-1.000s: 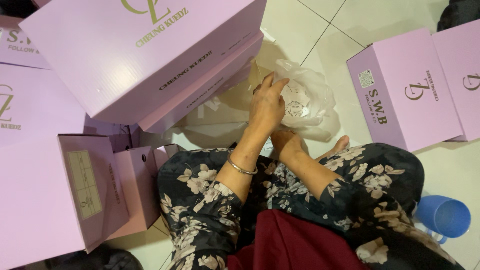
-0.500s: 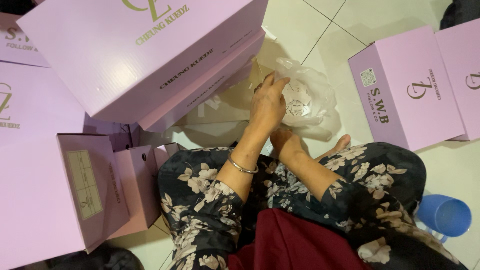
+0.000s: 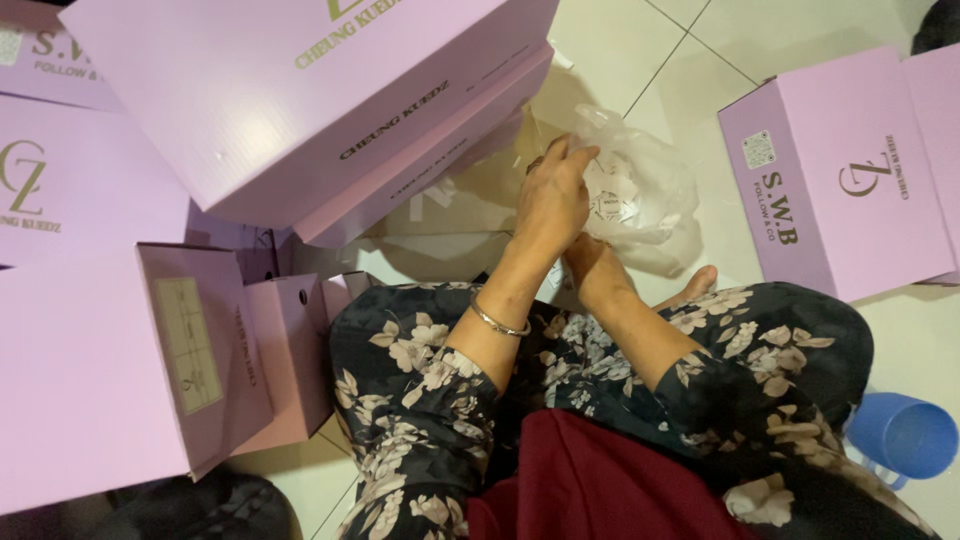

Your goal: The person sits on the floor surrounded by pink shoe boxes and applies small white labels to clear plastic bags. They peel the backing off each label and smooth it onto the bag surface.

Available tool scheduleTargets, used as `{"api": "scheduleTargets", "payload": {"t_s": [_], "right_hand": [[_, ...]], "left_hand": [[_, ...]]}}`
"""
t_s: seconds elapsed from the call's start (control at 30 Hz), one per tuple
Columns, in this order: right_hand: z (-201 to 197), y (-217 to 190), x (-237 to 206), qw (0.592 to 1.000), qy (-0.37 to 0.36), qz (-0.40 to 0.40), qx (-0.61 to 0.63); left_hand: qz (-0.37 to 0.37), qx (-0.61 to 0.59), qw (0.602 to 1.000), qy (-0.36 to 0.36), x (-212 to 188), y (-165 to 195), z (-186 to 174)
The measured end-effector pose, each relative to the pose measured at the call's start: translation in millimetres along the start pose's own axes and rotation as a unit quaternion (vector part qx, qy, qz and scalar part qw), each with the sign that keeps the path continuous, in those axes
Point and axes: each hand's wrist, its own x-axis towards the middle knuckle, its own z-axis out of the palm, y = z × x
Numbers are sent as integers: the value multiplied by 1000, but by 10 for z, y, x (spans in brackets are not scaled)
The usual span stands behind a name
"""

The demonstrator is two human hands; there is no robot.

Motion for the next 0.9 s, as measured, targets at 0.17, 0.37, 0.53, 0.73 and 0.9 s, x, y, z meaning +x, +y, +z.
{"api": "scheduleTargets", "payload": {"t_s": [0.17,0.37,0.53,0.73,0.9], "right_hand": [[56,55,15,995,-20,20,91],[-15,7,-27,983,-21,62,173],[-466,137,-108,957,-133,-7,258],[-886,756,-49,888,24,133,440],[-434,800,335,935,21,170,310]], "left_hand": [[-3,2,1000,1,-1,-24,46],[-13,-4,1000,-3,4,-64,94],[-9,3,1000,3,2,-120,124],[2,-25,1000,-6,-34,-184,207],[7,-47,998,-42,-61,-229,237]]}}
